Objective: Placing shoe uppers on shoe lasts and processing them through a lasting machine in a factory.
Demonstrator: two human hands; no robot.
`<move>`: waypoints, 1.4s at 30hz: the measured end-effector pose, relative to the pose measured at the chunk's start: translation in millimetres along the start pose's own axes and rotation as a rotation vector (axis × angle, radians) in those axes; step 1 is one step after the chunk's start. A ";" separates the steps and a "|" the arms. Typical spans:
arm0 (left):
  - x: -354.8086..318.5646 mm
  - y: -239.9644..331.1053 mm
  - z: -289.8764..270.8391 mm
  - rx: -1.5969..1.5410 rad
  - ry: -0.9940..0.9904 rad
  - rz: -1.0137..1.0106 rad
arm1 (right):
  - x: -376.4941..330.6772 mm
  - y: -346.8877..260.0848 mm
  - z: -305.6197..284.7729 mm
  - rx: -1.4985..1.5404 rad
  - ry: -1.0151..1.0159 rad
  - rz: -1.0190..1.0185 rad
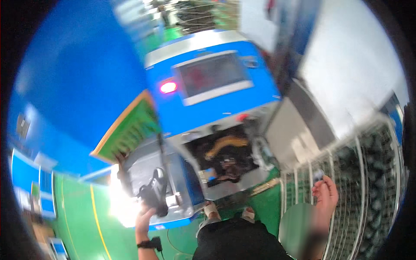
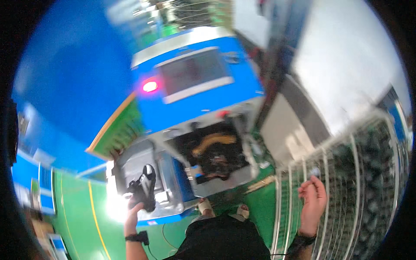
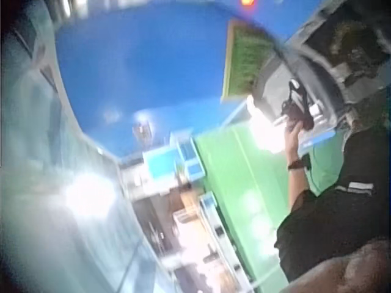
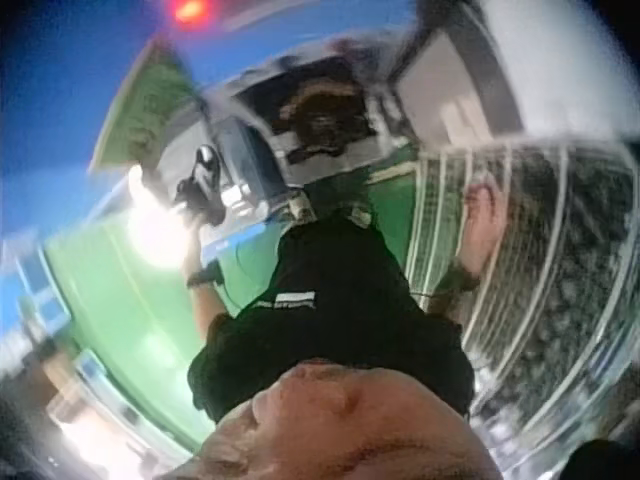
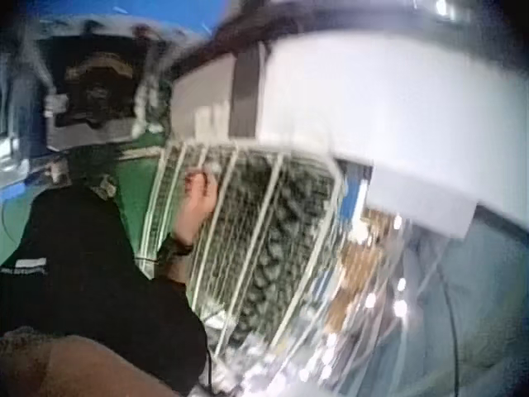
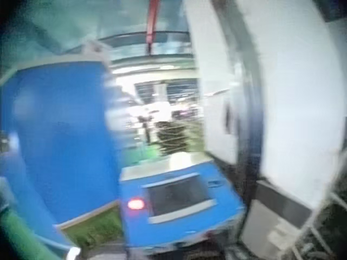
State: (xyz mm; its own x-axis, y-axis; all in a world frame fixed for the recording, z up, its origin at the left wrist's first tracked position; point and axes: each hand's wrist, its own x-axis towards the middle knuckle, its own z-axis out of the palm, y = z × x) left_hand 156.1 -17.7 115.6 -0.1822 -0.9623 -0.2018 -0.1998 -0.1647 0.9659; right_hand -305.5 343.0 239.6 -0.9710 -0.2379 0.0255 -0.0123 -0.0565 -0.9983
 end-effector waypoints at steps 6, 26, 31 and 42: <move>25.3 -137.3 -110.3 1.090 -0.118 -0.309 | -12.4 -31.9 267.5 -0.427 -0.598 -0.888; 604.2 -100.3 -67.8 1.433 0.116 -0.379 | -24.4 70.9 414.4 -0.935 -0.196 -1.470; 676.9 -153.7 -94.0 1.273 0.134 -0.405 | -24.7 63.0 428.4 -1.077 -0.221 -1.494; 686.6 -225.8 -70.4 0.762 0.336 -0.266 | -21.8 64.3 426.0 -1.185 -0.246 -1.455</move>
State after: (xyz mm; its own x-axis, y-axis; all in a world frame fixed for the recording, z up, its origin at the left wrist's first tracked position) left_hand 143.9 -656.5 -229.7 0.2312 -0.9451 -0.2308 -0.8065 -0.3189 0.4978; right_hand -183.4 -68.6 197.0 -0.0051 -0.7466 0.6652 -0.9190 0.2658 0.2913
